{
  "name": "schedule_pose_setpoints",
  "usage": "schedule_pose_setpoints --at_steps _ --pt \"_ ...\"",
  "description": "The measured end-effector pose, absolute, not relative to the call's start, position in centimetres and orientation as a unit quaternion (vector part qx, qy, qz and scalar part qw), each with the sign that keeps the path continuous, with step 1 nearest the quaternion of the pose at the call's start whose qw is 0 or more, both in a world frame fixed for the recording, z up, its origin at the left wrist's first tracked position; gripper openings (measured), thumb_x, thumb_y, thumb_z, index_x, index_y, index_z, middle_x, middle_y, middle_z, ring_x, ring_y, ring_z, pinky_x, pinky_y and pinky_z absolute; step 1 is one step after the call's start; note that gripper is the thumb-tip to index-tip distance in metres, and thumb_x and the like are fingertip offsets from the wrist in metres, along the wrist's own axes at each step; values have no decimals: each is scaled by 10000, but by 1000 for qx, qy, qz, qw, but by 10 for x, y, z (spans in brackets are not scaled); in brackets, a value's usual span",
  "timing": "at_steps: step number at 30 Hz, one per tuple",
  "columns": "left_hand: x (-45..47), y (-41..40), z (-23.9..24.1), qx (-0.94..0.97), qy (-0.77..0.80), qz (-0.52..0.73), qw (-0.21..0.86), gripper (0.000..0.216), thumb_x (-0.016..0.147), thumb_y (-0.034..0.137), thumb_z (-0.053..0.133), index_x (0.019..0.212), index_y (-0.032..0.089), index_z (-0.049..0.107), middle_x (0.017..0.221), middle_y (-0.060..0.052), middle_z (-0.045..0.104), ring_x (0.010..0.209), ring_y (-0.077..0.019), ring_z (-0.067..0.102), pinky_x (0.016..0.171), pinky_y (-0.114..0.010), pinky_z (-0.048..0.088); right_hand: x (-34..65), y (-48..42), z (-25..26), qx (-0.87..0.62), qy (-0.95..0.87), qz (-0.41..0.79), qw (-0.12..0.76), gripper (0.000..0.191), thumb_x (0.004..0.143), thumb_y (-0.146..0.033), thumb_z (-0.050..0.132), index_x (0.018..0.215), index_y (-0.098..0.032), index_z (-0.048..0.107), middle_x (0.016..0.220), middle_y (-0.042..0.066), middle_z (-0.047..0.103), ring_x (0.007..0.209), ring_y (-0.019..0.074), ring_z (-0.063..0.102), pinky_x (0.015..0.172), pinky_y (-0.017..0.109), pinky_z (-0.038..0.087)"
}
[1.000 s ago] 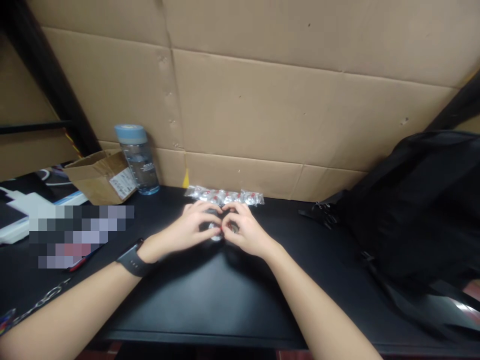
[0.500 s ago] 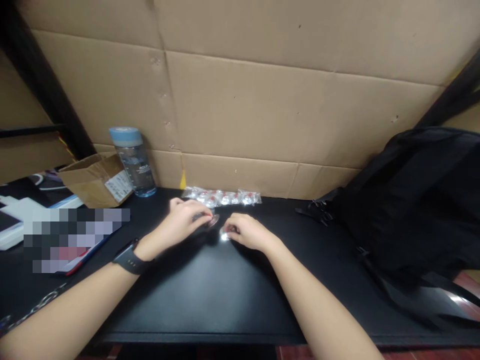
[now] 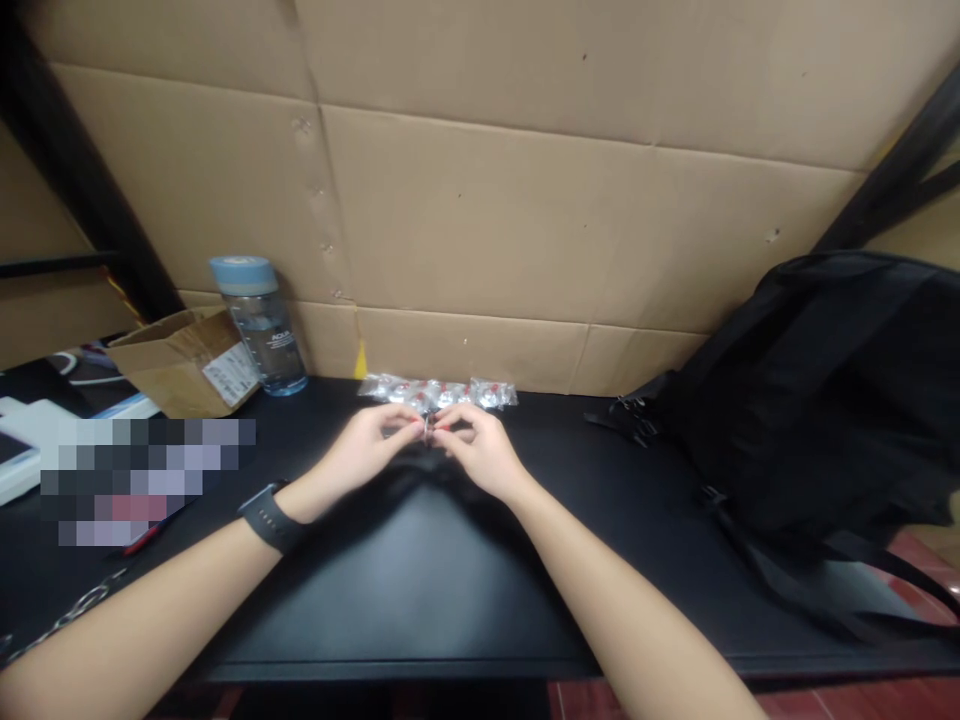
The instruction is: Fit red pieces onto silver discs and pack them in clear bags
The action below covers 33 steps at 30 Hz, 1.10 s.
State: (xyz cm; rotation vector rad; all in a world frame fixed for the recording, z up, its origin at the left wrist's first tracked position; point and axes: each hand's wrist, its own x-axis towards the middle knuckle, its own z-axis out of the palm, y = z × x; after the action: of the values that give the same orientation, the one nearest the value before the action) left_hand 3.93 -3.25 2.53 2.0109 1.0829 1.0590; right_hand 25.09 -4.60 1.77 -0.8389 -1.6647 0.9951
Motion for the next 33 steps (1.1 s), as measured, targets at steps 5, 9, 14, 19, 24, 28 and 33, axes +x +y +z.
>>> schedule_pose_setpoints --at_steps 5,9,14,19,24,28,33 --pt "41 -33 21 740 393 423 345 243 940 447 622 954 224 718 948 -34 790 920 -229 753 898 -342 548 249 -49 20 -346 -651 467 488 310 873 -395 736 1111 -218 645 1147 66 671 826 179 768 688 285 626" --pt "42 -33 19 737 388 423 356 244 943 442 623 1001 226 720 944 -32 789 914 -226 753 909 -346 546 251 -48 20 -338 -659 480 470 497 808 -355 802 1264 -254 635 1238 70 647 861 177 764 785 318 637" --pt "44 -33 21 741 388 409 365 266 942 453 609 997 216 716 947 -37 789 920 -231 747 889 -340 538 254 -46 18 -339 -667 485 452 684 659 -305 911 1281 -242 631 1238 78 674 857 190 756 847 363 638" --pt "37 -37 31 796 471 299 236 269 950 426 566 1071 248 728 1040 -47 782 1015 -263 711 977 -417 460 259 -41 14 -373 -680 458 434 601 698 -289 875 1245 -236 630 1274 87 662 800 166 750 750 301 618" --pt "23 -45 30 842 526 124 -11 315 932 418 558 989 172 745 1065 -169 724 1123 -399 572 945 -548 377 271 -35 15 -419 -771 302 373 526 710 -258 851 1203 -235 667 1166 61 690 817 165 718 740 294 580" --pt "25 -52 28 874 479 83 10 350 960 466 521 1039 216 754 1093 -147 689 1108 -360 531 912 -492 393 279 -38 26 -422 -828 206 307 477 697 -209 831 1149 -221 680 1151 62 665 894 173 674 792 297 556" --pt "34 -60 28 913 394 79 74 313 950 467 562 1125 259 716 1414 -104 577 1317 -367 433 1020 -532 367 283 -49 41 -412 -876 174 184 415 686 -204 812 1090 -204 716 1039 51 677 834 167 638 774 281 519"
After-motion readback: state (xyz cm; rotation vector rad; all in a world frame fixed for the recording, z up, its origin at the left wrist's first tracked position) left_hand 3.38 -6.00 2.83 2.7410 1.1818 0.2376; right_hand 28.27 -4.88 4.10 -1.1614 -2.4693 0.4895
